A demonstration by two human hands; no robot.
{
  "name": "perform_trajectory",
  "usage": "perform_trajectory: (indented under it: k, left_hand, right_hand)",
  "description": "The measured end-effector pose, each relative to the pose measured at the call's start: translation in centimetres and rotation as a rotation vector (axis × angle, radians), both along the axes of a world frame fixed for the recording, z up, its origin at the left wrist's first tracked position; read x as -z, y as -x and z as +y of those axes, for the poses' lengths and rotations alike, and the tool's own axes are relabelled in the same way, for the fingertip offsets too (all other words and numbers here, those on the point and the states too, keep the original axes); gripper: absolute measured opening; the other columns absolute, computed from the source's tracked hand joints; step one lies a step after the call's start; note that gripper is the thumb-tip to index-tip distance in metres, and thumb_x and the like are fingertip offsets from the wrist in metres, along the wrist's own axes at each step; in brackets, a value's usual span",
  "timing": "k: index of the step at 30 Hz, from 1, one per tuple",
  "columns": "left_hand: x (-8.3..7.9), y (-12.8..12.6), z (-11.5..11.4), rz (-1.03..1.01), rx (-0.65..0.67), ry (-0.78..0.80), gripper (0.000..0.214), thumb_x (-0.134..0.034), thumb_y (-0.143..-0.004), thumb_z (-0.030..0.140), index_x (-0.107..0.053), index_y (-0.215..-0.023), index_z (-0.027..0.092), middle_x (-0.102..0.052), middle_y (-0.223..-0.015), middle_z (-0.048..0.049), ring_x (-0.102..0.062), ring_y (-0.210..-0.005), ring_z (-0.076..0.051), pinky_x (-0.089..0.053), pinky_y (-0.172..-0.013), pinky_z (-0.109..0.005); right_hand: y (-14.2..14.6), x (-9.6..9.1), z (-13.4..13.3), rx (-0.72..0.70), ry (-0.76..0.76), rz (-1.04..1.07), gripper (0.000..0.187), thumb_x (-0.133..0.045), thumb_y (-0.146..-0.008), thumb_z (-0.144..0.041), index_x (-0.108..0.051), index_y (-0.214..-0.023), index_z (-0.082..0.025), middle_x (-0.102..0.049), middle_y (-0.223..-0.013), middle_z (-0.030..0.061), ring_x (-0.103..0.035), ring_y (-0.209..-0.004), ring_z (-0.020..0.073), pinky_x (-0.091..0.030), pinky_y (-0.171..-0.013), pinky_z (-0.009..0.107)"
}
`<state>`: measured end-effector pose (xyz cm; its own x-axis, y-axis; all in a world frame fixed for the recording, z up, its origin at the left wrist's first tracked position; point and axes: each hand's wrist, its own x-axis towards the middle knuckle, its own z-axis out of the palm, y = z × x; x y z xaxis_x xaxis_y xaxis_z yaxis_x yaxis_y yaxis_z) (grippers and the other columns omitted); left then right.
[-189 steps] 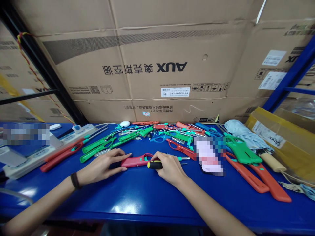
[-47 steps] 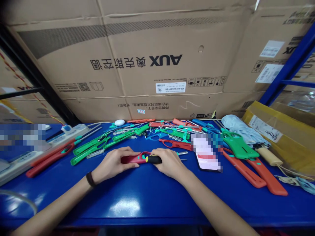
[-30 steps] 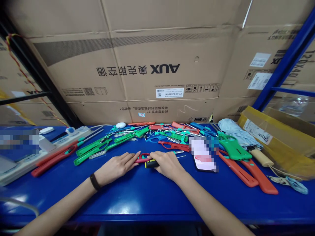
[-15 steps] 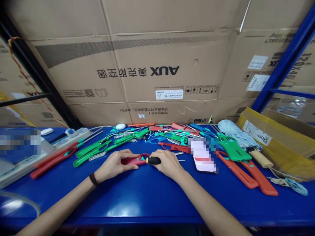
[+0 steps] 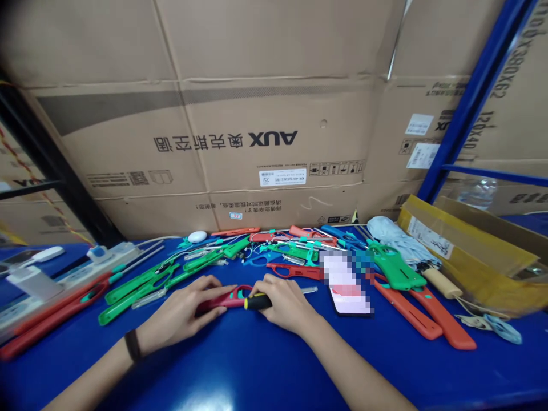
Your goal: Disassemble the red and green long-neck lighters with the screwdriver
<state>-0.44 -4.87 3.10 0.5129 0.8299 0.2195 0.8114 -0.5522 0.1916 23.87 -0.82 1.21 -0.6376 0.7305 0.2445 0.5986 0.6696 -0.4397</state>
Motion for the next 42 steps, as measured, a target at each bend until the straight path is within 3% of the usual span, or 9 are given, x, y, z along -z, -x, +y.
perform_trajectory:
  k: [9,14,18,26,34,38,40,42]
  left_hand:
    - [1.2,-1.7,1.9,-0.005,0.083,-0.151,0.035,-0.052,-0.088,0.037,-0.059,-0.119,0.024,-0.066,-0.104,-0.0055,-0.062,-0.088,-0.019,-0.054,-0.075,-0.028]
    - [2.6,-1.6,2.1,0.030,0.143,-0.308,0.036,-0.051,-0.089,0.031,-0.056,-0.122,0.017,-0.069,-0.101,-0.0074,-0.065,-0.085,-0.019,-0.056,-0.071,-0.029]
    - [2.8,-1.7,2.1,0.045,0.159,-0.379,0.034,-0.048,-0.088,0.026,-0.057,-0.120,0.017,-0.071,-0.100,-0.0076,-0.067,-0.083,-0.019,-0.056,-0.071,-0.029]
    - [2.1,-1.9,1.7,-0.068,0.068,-0.211,0.040,-0.055,-0.085,0.032,-0.054,-0.125,0.024,-0.069,-0.104,-0.0047,-0.065,-0.089,-0.019,-0.055,-0.076,-0.028]
    - [1.3,-0.1,1.8,-0.101,0.049,-0.030,0.057,-0.058,-0.082,0.030,-0.040,-0.136,0.030,-0.066,-0.111,-0.0032,-0.064,-0.093,-0.019,-0.053,-0.080,-0.027]
    - [1.8,0.4,2.2,-0.100,0.028,-0.024,0.059,-0.062,-0.080,0.040,-0.042,-0.134,0.031,-0.061,-0.124,-0.0051,-0.058,-0.110,-0.026,-0.044,-0.097,-0.043]
    - [2.0,0.6,2.5,-0.134,0.008,-0.005,0.071,-0.065,-0.077,0.043,-0.032,-0.140,0.031,-0.058,-0.128,-0.0072,-0.054,-0.116,-0.028,-0.039,-0.101,-0.050]
    - [2.1,0.8,2.7,-0.198,-0.005,0.055,0.081,-0.067,-0.076,0.042,-0.023,-0.143,0.030,-0.058,-0.127,-0.0085,-0.055,-0.115,-0.027,-0.043,-0.097,-0.049]
  right_hand:
    - [-0.4,-0.1,-0.1,0.007,0.034,0.069,0.020,-0.062,-0.075,-0.018,-0.066,-0.092,-0.029,-0.064,-0.095,-0.0032,-0.064,-0.081,0.0149,-0.041,-0.069,0.021]
    - [-0.4,-0.1,-0.1,-0.011,0.030,0.103,0.029,-0.061,-0.073,-0.012,-0.065,-0.096,-0.029,-0.065,-0.103,-0.0032,-0.064,-0.089,0.0159,-0.043,-0.076,0.022]
    - [-0.4,0.1,-0.2,-0.009,0.029,0.099,0.031,-0.060,-0.073,-0.012,-0.065,-0.098,-0.030,-0.066,-0.105,-0.0025,-0.064,-0.092,0.0171,-0.044,-0.076,0.023]
    - [-0.2,0.4,-0.1,-0.023,0.042,0.173,0.032,-0.061,-0.073,-0.011,-0.064,-0.098,-0.030,-0.066,-0.111,-0.0032,-0.063,-0.099,0.0175,-0.044,-0.083,0.024]
    - [-0.5,-0.3,-0.4,-0.042,0.009,0.137,0.036,-0.058,-0.070,-0.009,-0.062,-0.099,-0.029,-0.059,-0.120,-0.0029,-0.063,-0.098,0.0163,-0.046,-0.079,0.025]
    - [-1.8,-1.3,0.4,-0.098,-0.023,0.214,0.042,-0.053,-0.066,-0.002,-0.064,-0.098,-0.028,-0.061,-0.119,-0.0029,-0.059,-0.107,0.0148,-0.043,-0.089,0.026]
    - [-2.7,-1.9,1.0,-0.056,-0.053,0.248,0.043,-0.051,-0.065,0.001,-0.065,-0.095,-0.027,-0.065,-0.113,-0.0022,-0.060,-0.104,0.0151,-0.044,-0.088,0.026]
    - [-3.5,-2.2,1.5,0.028,-0.075,0.256,0.043,-0.049,-0.064,0.003,-0.066,-0.092,-0.025,-0.069,-0.101,-0.0010,-0.063,-0.094,0.0159,-0.046,-0.081,0.025]
